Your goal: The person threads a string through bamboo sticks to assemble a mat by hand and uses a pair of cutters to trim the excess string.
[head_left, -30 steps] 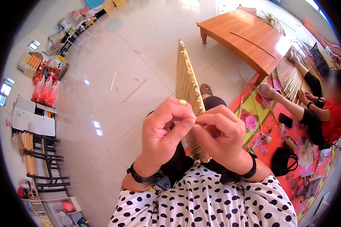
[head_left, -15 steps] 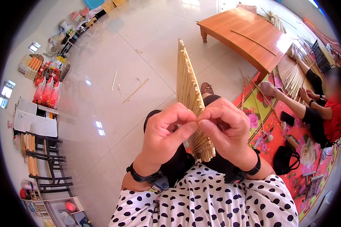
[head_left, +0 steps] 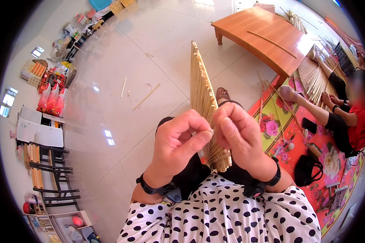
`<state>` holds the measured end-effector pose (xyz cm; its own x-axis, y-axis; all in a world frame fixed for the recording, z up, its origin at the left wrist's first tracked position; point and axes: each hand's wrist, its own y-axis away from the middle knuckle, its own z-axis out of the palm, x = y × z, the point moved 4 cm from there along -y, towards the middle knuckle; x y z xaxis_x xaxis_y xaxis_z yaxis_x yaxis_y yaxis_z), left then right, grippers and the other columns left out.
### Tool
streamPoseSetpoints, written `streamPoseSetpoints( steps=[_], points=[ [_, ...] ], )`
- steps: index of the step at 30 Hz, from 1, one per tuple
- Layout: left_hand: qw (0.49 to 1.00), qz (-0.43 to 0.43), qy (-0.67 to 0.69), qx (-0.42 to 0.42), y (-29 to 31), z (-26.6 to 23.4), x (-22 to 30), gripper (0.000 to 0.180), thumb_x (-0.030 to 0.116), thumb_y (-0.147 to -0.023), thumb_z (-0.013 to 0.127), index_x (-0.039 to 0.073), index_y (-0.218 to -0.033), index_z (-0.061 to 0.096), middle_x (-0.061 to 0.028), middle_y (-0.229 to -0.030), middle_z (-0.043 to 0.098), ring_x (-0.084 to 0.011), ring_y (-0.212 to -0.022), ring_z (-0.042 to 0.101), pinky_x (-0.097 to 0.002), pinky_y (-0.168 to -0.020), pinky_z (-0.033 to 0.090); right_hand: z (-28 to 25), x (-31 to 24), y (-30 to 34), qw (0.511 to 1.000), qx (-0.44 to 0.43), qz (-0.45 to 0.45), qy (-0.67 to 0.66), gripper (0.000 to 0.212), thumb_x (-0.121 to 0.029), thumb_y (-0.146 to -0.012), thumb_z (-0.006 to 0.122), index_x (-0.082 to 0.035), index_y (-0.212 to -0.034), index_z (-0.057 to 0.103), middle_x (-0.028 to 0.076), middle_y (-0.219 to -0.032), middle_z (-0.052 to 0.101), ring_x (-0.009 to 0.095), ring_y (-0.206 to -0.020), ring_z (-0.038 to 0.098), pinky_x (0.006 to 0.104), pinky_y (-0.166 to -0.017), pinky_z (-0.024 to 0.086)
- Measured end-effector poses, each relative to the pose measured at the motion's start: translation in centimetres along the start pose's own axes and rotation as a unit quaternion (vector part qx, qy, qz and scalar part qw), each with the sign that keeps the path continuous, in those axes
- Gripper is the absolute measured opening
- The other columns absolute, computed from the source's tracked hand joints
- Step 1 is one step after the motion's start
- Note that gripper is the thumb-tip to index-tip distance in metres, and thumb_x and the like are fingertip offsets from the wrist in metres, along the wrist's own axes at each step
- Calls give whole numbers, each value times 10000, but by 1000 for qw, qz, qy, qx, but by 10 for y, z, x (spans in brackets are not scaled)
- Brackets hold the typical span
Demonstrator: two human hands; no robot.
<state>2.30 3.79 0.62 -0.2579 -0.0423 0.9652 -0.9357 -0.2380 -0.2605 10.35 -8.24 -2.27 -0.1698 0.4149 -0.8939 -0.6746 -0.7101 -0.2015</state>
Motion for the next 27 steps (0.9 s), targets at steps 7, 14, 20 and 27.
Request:
streamPoseSetpoints(
  steps=[7,14,20,27],
  points=[
    [1000,-24,14,-9,1,-4,0,50,36,-895,623,3,-873,592,22,-816,539,-32,-711,493,-182,-628,394,4,-6,0,995,-12,-95,24,86,-62,-919,584,-1,-978,568,-14,-786,538,31,-591,473,191,-522,373],
    [999,-24,-37,7,2,-1,3,28,25,-882,626,10,-874,604,25,-787,552,-24,-679,494,-181,-589,393,1,-15,-1,954,18,-188,231,77,-30,-815,677,-11,-866,623,38,-776,566,108,-584,511,229,-541,397],
    [997,-22,-75,0,1,-1,1,20,21,-872,625,11,-877,608,20,-777,558,-25,-661,496,-183,-569,393,3,-2,2,995,13,-35,95,93,-86,-901,610,-1,-889,574,7,-766,541,73,-648,489,212,-566,389],
    [999,-37,3,-5,1,1,-1,24,15,-880,616,-5,-878,602,4,-811,562,-32,-693,510,-183,-582,396,3,4,0,994,-57,61,-75,140,-166,-988,506,-29,-983,531,-60,-772,490,7,-628,428,164,-541,349]
  ],
)
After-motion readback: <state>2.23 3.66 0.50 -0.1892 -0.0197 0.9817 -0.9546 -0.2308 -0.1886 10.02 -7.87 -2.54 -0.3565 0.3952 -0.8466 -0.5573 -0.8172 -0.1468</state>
